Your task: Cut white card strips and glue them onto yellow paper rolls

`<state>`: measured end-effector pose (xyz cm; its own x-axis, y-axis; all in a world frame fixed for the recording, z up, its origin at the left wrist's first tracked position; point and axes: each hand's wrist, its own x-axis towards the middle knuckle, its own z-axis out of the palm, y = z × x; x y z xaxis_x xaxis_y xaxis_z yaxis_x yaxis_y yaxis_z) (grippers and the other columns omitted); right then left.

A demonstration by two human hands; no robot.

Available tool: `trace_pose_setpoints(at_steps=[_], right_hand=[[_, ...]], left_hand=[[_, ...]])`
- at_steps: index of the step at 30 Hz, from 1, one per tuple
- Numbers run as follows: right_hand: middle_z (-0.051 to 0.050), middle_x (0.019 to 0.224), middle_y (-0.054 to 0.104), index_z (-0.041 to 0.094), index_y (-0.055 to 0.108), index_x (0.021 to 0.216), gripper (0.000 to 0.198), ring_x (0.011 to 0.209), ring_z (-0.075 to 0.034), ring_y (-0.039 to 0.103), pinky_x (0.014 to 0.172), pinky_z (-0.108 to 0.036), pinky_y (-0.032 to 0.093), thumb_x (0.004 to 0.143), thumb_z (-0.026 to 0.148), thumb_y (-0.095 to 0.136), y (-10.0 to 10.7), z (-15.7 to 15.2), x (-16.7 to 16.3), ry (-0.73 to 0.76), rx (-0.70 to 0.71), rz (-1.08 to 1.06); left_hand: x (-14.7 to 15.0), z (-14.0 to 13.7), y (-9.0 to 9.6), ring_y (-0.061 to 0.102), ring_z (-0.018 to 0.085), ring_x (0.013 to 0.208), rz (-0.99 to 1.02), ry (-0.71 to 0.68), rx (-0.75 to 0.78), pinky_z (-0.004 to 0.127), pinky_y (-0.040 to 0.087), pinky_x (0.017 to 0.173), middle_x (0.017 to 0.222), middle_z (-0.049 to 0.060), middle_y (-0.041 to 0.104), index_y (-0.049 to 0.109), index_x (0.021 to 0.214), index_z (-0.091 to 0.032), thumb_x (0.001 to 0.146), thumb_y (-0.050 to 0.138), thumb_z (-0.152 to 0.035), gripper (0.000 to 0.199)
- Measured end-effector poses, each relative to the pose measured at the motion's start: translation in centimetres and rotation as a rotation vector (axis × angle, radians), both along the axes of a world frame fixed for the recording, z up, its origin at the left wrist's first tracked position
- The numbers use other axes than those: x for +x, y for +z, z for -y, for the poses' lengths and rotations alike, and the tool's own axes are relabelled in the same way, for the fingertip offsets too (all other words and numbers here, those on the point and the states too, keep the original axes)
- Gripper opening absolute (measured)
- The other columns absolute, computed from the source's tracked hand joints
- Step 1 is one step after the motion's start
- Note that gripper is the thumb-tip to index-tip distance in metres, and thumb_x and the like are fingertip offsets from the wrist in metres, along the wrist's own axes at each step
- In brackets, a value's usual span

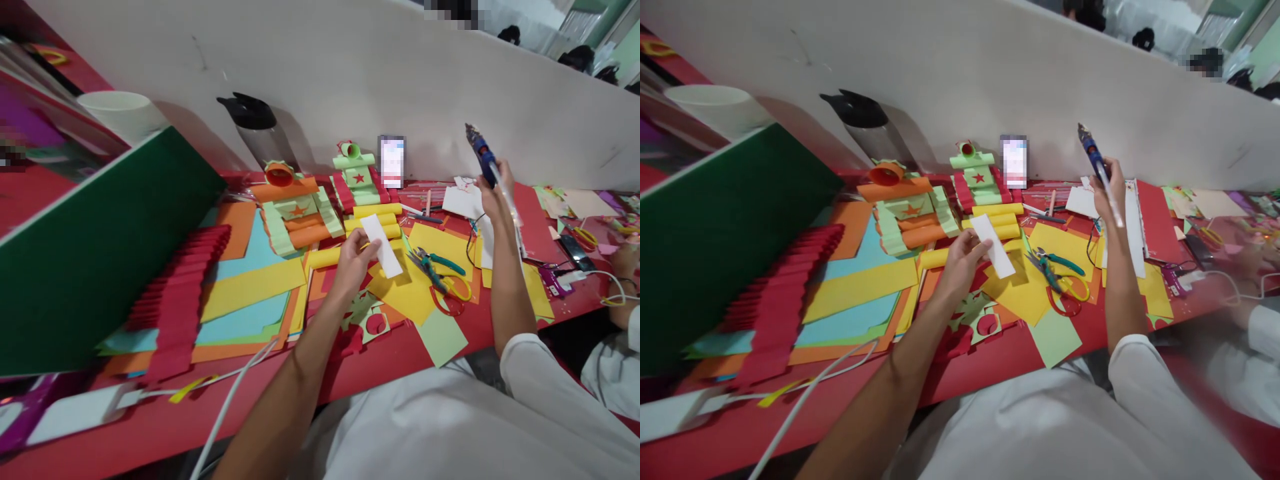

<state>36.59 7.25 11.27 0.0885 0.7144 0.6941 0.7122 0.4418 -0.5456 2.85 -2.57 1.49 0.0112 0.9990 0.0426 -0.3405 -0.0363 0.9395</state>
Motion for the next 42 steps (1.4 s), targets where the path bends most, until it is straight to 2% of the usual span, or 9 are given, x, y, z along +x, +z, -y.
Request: trace_pose_setpoints(at_steps=[3, 8, 11, 15, 22, 29, 33, 38, 42], right_hand=[[0.001, 0.088, 0.062, 0.024, 0.058, 0.102, 0.025, 0.072, -0.014, 0.062, 0.072, -0.030, 0.058, 0.091, 0.041, 0.073, -0.8, 0.1, -1.5, 0.083, -0.055, -0.334], [0.007, 0.065, 0.046, 0.025, 0.049, 0.080, 0.050, 0.054, -0.010, 0.047, 0.051, -0.023, 0.044, 0.079, 0.061, 0.084, -0.8, 2.6, -5.0, 0.356, -0.267, -0.679], [0.008, 0.059, 0.042, 0.024, 0.053, 0.080, 0.060, 0.051, -0.010, 0.043, 0.048, -0.024, 0.043, 0.073, 0.076, 0.082, -1.3, 4.4, -5.9, 0.469, -0.446, -0.715], [0.008, 0.054, 0.042, 0.023, 0.060, 0.082, 0.061, 0.048, -0.010, 0.043, 0.050, -0.025, 0.043, 0.072, 0.079, 0.082, -3.1, 6.2, -6.2, 0.544, -0.590, -0.693], [0.002, 0.062, 0.057, 0.021, 0.059, 0.073, 0.061, 0.052, -0.010, 0.051, 0.050, -0.024, 0.044, 0.078, 0.080, 0.076, -5.8, 8.0, -7.7, 0.458, -0.620, -0.590], [0.002, 0.061, 0.057, 0.024, 0.059, 0.071, 0.058, 0.048, -0.011, 0.051, 0.044, -0.024, 0.043, 0.085, 0.080, 0.067, -6.9, 8.0, -8.7, 0.355, -0.563, -0.535], [0.003, 0.056, 0.052, 0.024, 0.054, 0.066, 0.060, 0.045, -0.011, 0.049, 0.042, -0.024, 0.041, 0.085, 0.079, 0.068, -7.2, 8.0, -8.6, 0.336, -0.565, -0.521], [0.001, 0.063, 0.059, 0.022, 0.062, 0.075, 0.058, 0.051, -0.010, 0.052, 0.047, -0.023, 0.046, 0.084, 0.079, 0.069, -7.0, 8.3, -8.9, 0.413, -0.528, -0.529], [0.004, 0.057, 0.051, 0.022, 0.057, 0.070, 0.059, 0.044, -0.009, 0.047, 0.042, -0.024, 0.040, 0.082, 0.079, 0.071, -6.9, 8.4, -9.2, 0.320, -0.512, -0.502]], left_hand=[[0.1, 0.1, 0.0, 0.060, 0.015, 0.079, -0.017, -0.009, 0.012, 0.022, 0.051, 0.064, 0.090, 0.000, 0.064, 0.060, 0.088, -0.022, 0.073, 0.084, -0.042, 0.035], [0.3, 0.0, -0.1, 0.053, 0.011, 0.068, 0.038, -0.019, -0.016, 0.019, 0.044, 0.058, 0.081, -0.002, 0.059, 0.057, 0.085, -0.022, 0.071, 0.088, -0.042, 0.040], [0.2, 0.0, -0.1, 0.049, 0.009, 0.062, 0.098, -0.053, -0.032, 0.019, 0.042, 0.057, 0.075, -0.005, 0.055, 0.055, 0.084, -0.022, 0.071, 0.089, -0.042, 0.042], [0.1, 0.0, 0.0, 0.048, 0.008, 0.060, 0.112, -0.057, -0.026, 0.019, 0.043, 0.059, 0.071, -0.006, 0.052, 0.058, 0.086, -0.021, 0.072, 0.090, -0.042, 0.040], [-0.2, -0.3, -0.5, 0.055, 0.009, 0.066, 0.041, -0.049, -0.027, 0.019, 0.048, 0.063, 0.079, -0.004, 0.057, 0.061, 0.090, -0.021, 0.069, 0.091, -0.039, 0.041], [-0.2, -0.1, -0.4, 0.057, 0.010, 0.065, -0.003, -0.063, -0.030, 0.021, 0.050, 0.062, 0.080, -0.004, 0.059, 0.060, 0.092, -0.022, 0.068, 0.091, -0.044, 0.045], [-0.2, 0.1, -0.2, 0.058, 0.011, 0.069, -0.004, -0.079, -0.018, 0.022, 0.052, 0.064, 0.081, -0.004, 0.058, 0.060, 0.092, -0.022, 0.068, 0.091, -0.044, 0.045], [-0.2, 0.2, 0.0, 0.055, 0.011, 0.068, -0.019, -0.102, 0.005, 0.022, 0.050, 0.063, 0.081, -0.003, 0.058, 0.062, 0.092, -0.022, 0.070, 0.090, -0.043, 0.041], [-0.2, 0.2, 0.0, 0.054, 0.011, 0.067, -0.023, -0.096, 0.002, 0.023, 0.050, 0.063, 0.082, -0.003, 0.058, 0.062, 0.091, -0.022, 0.071, 0.089, -0.043, 0.040]])
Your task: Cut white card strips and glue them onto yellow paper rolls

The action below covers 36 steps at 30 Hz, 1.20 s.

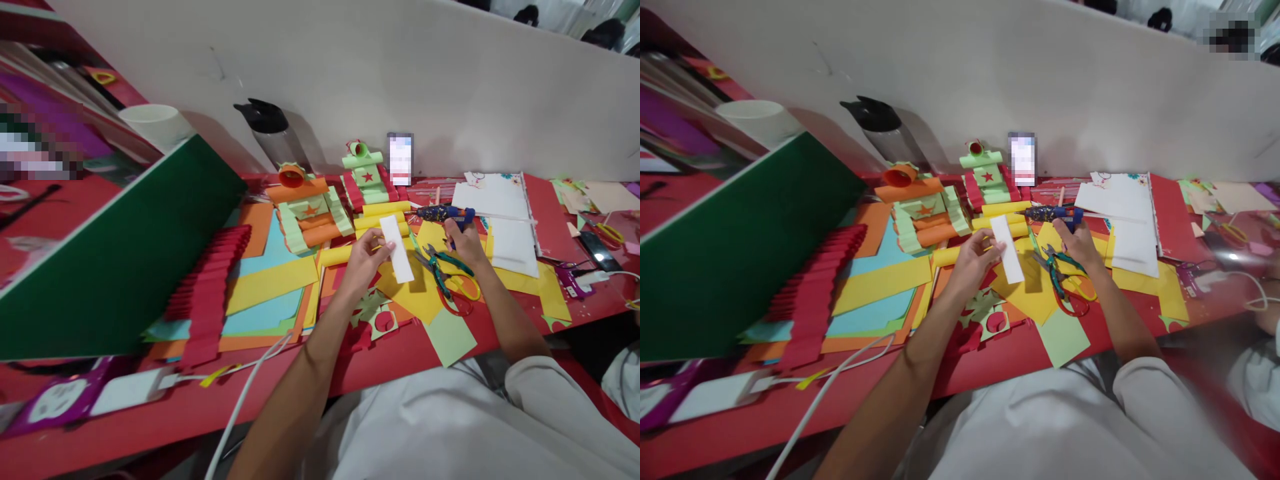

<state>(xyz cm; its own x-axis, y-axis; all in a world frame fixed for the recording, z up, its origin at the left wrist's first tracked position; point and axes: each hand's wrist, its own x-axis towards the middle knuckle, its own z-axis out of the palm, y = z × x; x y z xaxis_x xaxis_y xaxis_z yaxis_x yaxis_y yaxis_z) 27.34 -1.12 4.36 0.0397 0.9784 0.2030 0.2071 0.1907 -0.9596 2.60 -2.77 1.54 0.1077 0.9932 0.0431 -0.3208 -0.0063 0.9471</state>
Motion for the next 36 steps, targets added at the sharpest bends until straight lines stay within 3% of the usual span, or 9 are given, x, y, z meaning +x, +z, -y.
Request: trace_pose_setpoints(at_steps=[8, 13, 19, 36], right_hand=[[0.002, 0.067, 0.058, 0.024, 0.062, 0.081, 0.058, 0.051, -0.011, 0.046, 0.045, -0.025, 0.047, 0.079, 0.081, 0.072, -0.1, -0.2, 0.1, 0.051, -0.032, -0.130], [0.003, 0.067, 0.055, 0.024, 0.056, 0.075, 0.059, 0.047, -0.009, 0.046, 0.041, -0.023, 0.042, 0.080, 0.080, 0.073, -0.4, -0.3, 0.4, 0.033, -0.061, -0.082], [0.000, 0.069, 0.062, 0.021, 0.061, 0.076, 0.061, 0.046, -0.009, 0.049, 0.041, -0.025, 0.043, 0.082, 0.081, 0.069, -0.4, -0.3, 0.0, 0.056, -0.036, -0.036], [0.003, 0.050, 0.051, 0.023, 0.061, 0.068, 0.063, 0.038, -0.013, 0.049, 0.041, -0.029, 0.037, 0.081, 0.085, 0.067, 0.5, 0.3, -0.7, 0.041, -0.043, 0.087]], left_hand=[[0.0, 0.0, 0.1, 0.055, 0.011, 0.067, 0.002, 0.004, -0.002, 0.023, 0.051, 0.061, 0.082, -0.002, 0.058, 0.062, 0.090, -0.022, 0.070, 0.090, -0.043, 0.040], [0.0, 0.0, 0.1, 0.057, 0.011, 0.066, 0.010, -0.002, -0.011, 0.024, 0.052, 0.062, 0.081, -0.003, 0.059, 0.062, 0.092, -0.023, 0.070, 0.090, -0.042, 0.041], [-0.1, 0.1, 0.1, 0.057, 0.011, 0.065, 0.005, -0.028, -0.019, 0.023, 0.051, 0.063, 0.076, -0.005, 0.060, 0.063, 0.096, -0.023, 0.068, 0.093, -0.037, 0.043], [-0.1, 0.4, 0.7, 0.053, 0.009, 0.059, 0.062, -0.055, -0.056, 0.021, 0.048, 0.059, 0.070, -0.007, 0.058, 0.062, 0.094, -0.023, 0.064, 0.096, -0.039, 0.048]])
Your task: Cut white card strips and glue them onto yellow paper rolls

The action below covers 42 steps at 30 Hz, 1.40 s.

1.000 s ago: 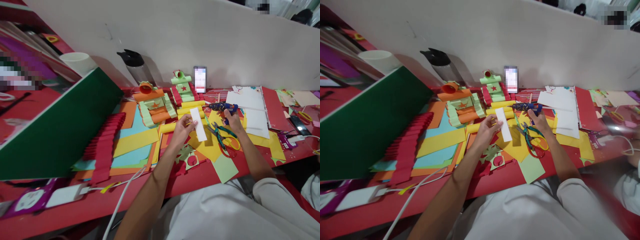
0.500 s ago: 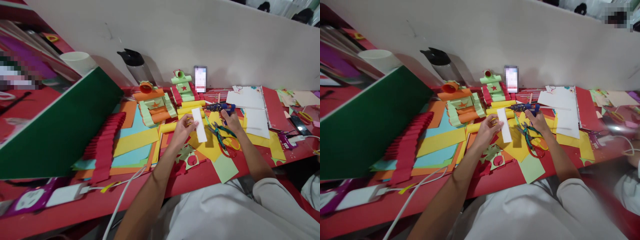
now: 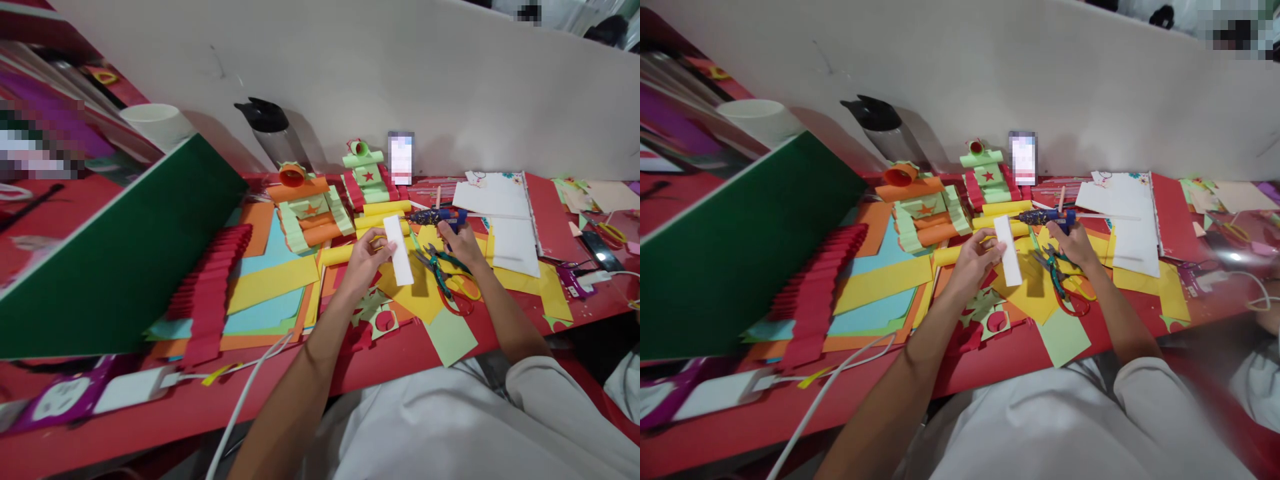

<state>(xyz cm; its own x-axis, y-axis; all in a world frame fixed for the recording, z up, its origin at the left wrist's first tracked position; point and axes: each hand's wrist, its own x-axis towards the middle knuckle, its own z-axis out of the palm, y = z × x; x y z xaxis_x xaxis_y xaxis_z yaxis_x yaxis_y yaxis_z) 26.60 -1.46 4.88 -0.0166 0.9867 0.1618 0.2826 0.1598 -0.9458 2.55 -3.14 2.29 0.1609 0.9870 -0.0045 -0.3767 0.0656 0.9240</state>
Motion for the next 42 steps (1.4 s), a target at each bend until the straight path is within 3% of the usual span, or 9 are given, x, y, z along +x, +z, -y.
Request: trace_pose_setpoints(at_steps=[6, 18, 24, 33, 42], right_hand=[[0.003, 0.051, 0.049, 0.023, 0.059, 0.067, 0.061, 0.041, -0.012, 0.047, 0.042, -0.029, 0.039, 0.084, 0.080, 0.069, 0.0, 0.2, 0.6, 0.063, -0.017, 0.022], [0.003, 0.047, 0.043, 0.025, 0.045, 0.061, 0.062, 0.040, -0.013, 0.046, 0.043, -0.030, 0.035, 0.087, 0.078, 0.066, 0.1, 0.1, 0.1, -0.011, -0.016, 0.077], [0.004, 0.051, 0.044, 0.025, 0.049, 0.065, 0.057, 0.043, -0.013, 0.046, 0.045, -0.029, 0.037, 0.087, 0.073, 0.069, 0.6, 0.4, 0.6, 0.064, -0.026, 0.083], [0.003, 0.049, 0.042, 0.025, 0.044, 0.062, 0.061, 0.046, -0.014, 0.046, 0.047, -0.030, 0.037, 0.088, 0.077, 0.065, 0.1, 0.1, 0.3, 0.006, -0.039, 0.090], [0.004, 0.055, 0.048, 0.023, 0.057, 0.074, 0.045, 0.047, -0.013, 0.047, 0.047, -0.027, 0.038, 0.089, 0.063, 0.070, 1.2, 0.8, 1.1, 0.141, -0.041, 0.113]], left_hand=[[0.0, 0.0, 0.0, 0.053, 0.010, 0.060, 0.023, 0.013, 0.001, 0.022, 0.047, 0.058, 0.070, -0.006, 0.058, 0.061, 0.094, -0.023, 0.066, 0.095, -0.043, 0.048], [-0.1, -0.1, -0.2, 0.051, 0.006, 0.056, 0.042, -0.013, -0.022, 0.017, 0.043, 0.055, 0.068, -0.007, 0.061, 0.064, 0.093, -0.021, 0.060, 0.100, -0.036, 0.051], [0.0, 0.1, 0.2, 0.048, 0.006, 0.054, 0.093, -0.008, -0.036, 0.017, 0.043, 0.054, 0.065, -0.008, 0.057, 0.065, 0.094, -0.021, 0.060, 0.101, -0.042, 0.054], [0.0, 0.1, 0.1, 0.046, 0.005, 0.053, 0.104, -0.027, -0.037, 0.016, 0.039, 0.053, 0.064, -0.008, 0.056, 0.065, 0.094, -0.020, 0.059, 0.102, -0.035, 0.053], [-0.3, -0.2, -0.6, 0.044, 0.004, 0.051, 0.141, -0.002, -0.057, 0.016, 0.039, 0.052, 0.065, -0.008, 0.056, 0.064, 0.094, -0.021, 0.060, 0.102, -0.038, 0.053]])
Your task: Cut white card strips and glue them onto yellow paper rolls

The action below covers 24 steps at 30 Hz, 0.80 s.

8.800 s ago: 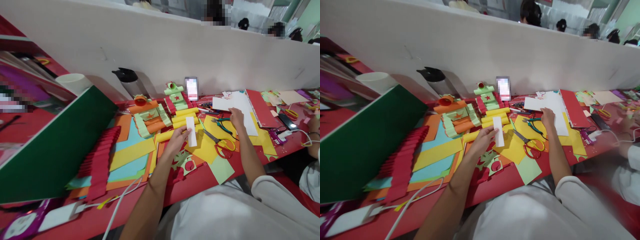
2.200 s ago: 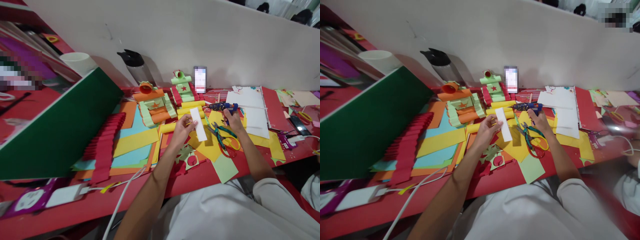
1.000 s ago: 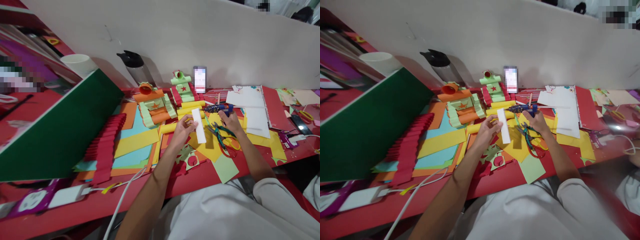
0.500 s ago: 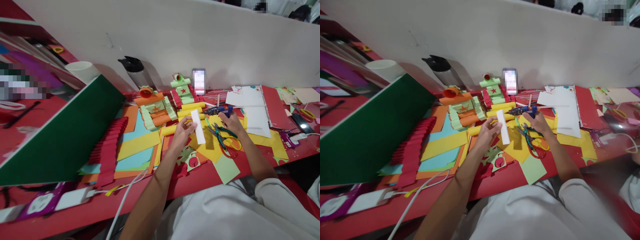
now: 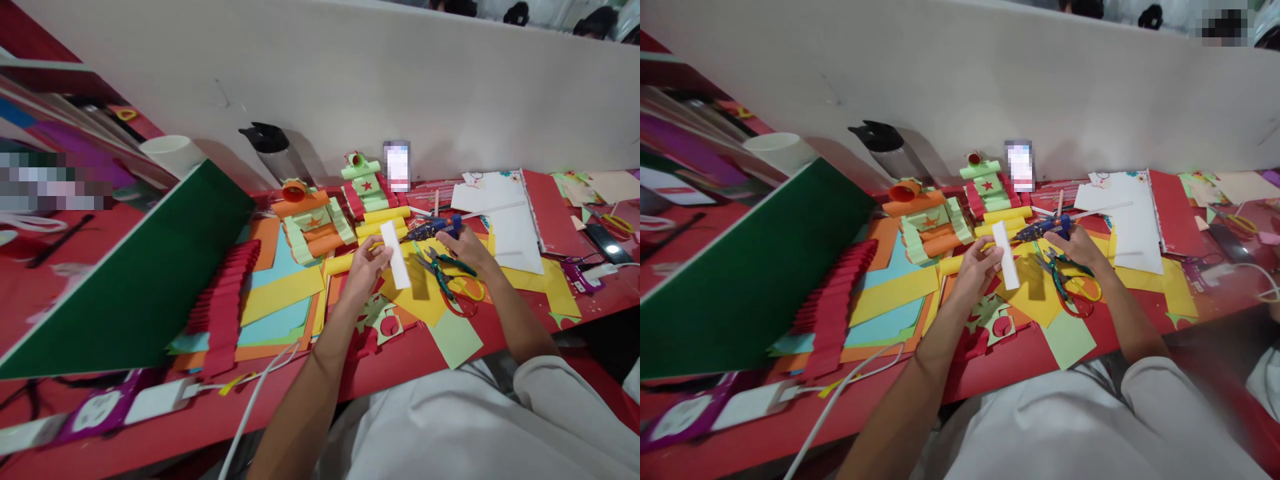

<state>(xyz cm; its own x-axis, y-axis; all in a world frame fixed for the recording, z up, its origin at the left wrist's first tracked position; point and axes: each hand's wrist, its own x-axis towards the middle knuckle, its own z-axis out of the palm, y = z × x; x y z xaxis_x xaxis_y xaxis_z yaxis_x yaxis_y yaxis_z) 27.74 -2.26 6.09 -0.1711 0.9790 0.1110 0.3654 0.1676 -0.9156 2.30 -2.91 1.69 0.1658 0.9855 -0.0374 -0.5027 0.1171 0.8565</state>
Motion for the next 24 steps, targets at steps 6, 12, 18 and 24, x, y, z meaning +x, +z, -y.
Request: trace_pose_setpoints(at_steps=[6, 12, 18, 24], right_hand=[[0.000, 0.069, 0.061, 0.021, 0.068, 0.083, 0.038, 0.055, -0.013, 0.050, 0.054, -0.028, 0.043, 0.089, 0.058, 0.069, 0.6, 0.4, -0.3, 0.022, 0.043, -0.053], [0.001, 0.060, 0.054, 0.021, 0.065, 0.076, 0.040, 0.059, -0.016, 0.051, 0.056, -0.028, 0.043, 0.091, 0.058, 0.066, -0.5, -0.3, -0.3, -0.019, 0.135, 0.023], [0.000, 0.059, 0.053, 0.020, 0.065, 0.077, 0.039, 0.060, -0.017, 0.051, 0.057, -0.028, 0.042, 0.089, 0.058, 0.067, -0.7, -0.3, -0.3, -0.030, 0.139, 0.033], [0.001, 0.065, 0.052, 0.020, 0.064, 0.078, 0.037, 0.063, -0.016, 0.047, 0.060, -0.029, 0.041, 0.088, 0.056, 0.069, 0.3, 0.3, -0.4, 0.001, 0.136, 0.033]], left_hand=[[0.0, -0.1, -0.1, 0.043, 0.004, 0.051, 0.016, 0.000, -0.005, 0.015, 0.040, 0.052, 0.065, -0.009, 0.054, 0.065, 0.094, -0.021, 0.060, 0.101, -0.038, 0.052], [0.0, -0.1, -0.1, 0.045, 0.004, 0.053, 0.032, -0.009, -0.005, 0.015, 0.042, 0.054, 0.067, -0.008, 0.055, 0.066, 0.094, -0.021, 0.060, 0.102, -0.038, 0.053], [0.0, 0.0, 0.0, 0.048, 0.004, 0.054, 0.036, -0.017, -0.016, 0.015, 0.046, 0.057, 0.067, -0.008, 0.056, 0.065, 0.095, -0.022, 0.061, 0.101, -0.036, 0.052], [-0.1, 0.0, 0.2, 0.047, 0.005, 0.052, 0.029, -0.003, -0.032, 0.015, 0.042, 0.051, 0.065, -0.008, 0.056, 0.066, 0.094, -0.022, 0.062, 0.100, -0.034, 0.049]])
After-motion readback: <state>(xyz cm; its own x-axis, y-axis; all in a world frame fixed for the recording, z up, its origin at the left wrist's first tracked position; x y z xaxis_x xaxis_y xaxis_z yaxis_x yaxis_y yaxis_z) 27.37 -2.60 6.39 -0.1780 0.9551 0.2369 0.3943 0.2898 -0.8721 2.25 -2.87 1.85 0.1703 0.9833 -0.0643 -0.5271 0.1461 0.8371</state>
